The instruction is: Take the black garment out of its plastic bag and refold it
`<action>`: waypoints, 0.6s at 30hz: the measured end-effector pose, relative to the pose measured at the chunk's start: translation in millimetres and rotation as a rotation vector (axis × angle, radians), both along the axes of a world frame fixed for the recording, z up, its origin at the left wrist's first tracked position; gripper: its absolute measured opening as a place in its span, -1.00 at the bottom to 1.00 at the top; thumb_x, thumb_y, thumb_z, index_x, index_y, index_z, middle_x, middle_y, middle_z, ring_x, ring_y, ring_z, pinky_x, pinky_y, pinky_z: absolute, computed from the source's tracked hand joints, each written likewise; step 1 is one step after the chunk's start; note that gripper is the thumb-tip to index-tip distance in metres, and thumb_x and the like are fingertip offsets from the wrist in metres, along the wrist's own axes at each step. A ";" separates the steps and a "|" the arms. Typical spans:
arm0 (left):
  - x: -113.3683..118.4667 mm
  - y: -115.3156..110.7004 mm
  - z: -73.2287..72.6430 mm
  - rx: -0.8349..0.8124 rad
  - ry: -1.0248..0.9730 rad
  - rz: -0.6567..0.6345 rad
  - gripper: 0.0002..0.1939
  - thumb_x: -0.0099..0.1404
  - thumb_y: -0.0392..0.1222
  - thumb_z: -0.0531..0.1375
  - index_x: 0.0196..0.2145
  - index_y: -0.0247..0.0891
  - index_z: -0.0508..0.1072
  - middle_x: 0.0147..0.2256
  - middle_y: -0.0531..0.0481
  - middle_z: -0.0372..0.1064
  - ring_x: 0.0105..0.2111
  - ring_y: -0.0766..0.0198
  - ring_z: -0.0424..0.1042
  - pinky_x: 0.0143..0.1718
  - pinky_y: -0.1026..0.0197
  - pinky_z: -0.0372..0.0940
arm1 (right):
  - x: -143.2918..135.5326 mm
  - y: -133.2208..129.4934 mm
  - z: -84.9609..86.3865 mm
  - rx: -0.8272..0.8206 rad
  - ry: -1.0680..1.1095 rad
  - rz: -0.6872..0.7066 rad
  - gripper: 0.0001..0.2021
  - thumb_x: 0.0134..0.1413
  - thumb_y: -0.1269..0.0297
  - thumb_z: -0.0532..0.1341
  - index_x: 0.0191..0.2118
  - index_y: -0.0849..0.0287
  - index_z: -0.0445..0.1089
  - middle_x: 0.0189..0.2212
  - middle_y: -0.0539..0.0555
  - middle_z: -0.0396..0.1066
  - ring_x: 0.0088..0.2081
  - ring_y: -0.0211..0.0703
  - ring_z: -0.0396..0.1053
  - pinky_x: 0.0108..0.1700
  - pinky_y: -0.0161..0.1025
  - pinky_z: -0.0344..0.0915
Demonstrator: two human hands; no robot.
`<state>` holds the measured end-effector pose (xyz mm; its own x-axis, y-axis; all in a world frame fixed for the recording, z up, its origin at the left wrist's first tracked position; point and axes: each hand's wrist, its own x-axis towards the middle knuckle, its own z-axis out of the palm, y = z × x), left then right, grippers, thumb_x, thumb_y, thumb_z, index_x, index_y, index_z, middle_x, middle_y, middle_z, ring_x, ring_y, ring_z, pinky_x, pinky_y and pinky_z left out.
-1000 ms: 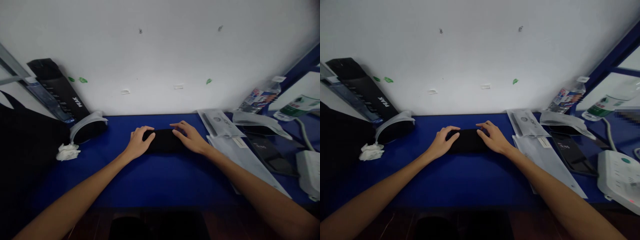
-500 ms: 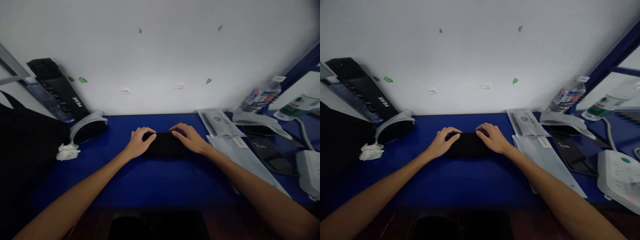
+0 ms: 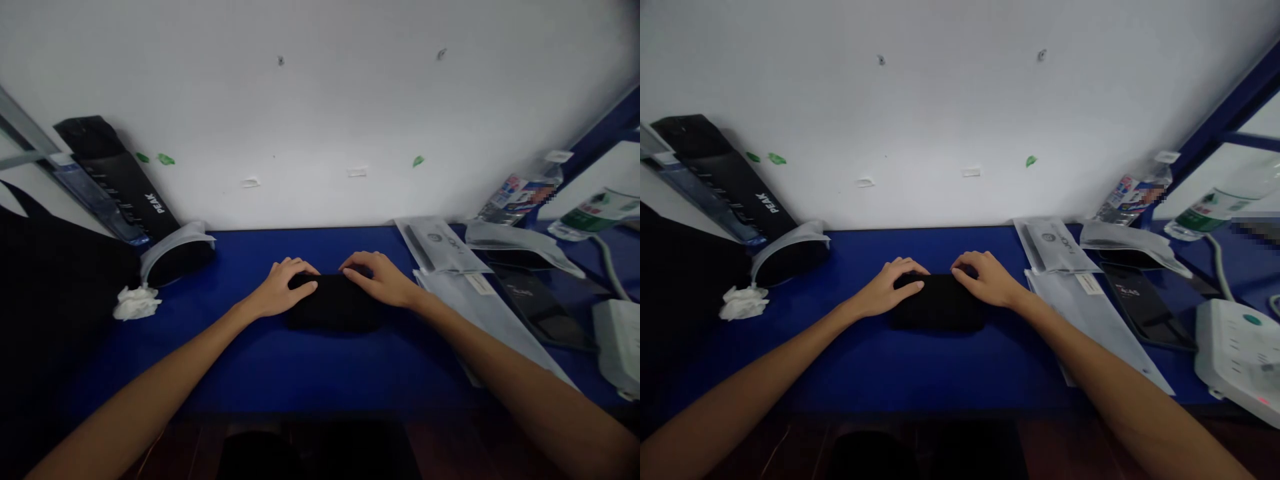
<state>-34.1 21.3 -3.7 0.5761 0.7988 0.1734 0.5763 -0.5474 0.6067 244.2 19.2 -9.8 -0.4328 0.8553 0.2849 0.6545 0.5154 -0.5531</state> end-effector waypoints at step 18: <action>-0.4 1.0 -2.2 -0.014 0.005 -0.049 -0.78 0.51 -0.01 0.17 0.00 -0.05 0.54 0.02 -0.03 0.53 0.13 -0.03 0.42 0.29 -0.26 0.14 | 1.0 -0.3 -1.9 0.018 -0.068 0.038 -0.68 0.41 0.12 0.10 -0.15 0.10 0.58 -0.17 0.12 0.65 -0.16 0.03 0.54 0.05 0.05 0.32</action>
<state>-34.6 22.2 -5.8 0.6156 0.7717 0.1598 0.5517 -0.5669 0.6118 245.2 18.9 -11.8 -0.4838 0.8327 0.2692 0.6701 0.5503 -0.4981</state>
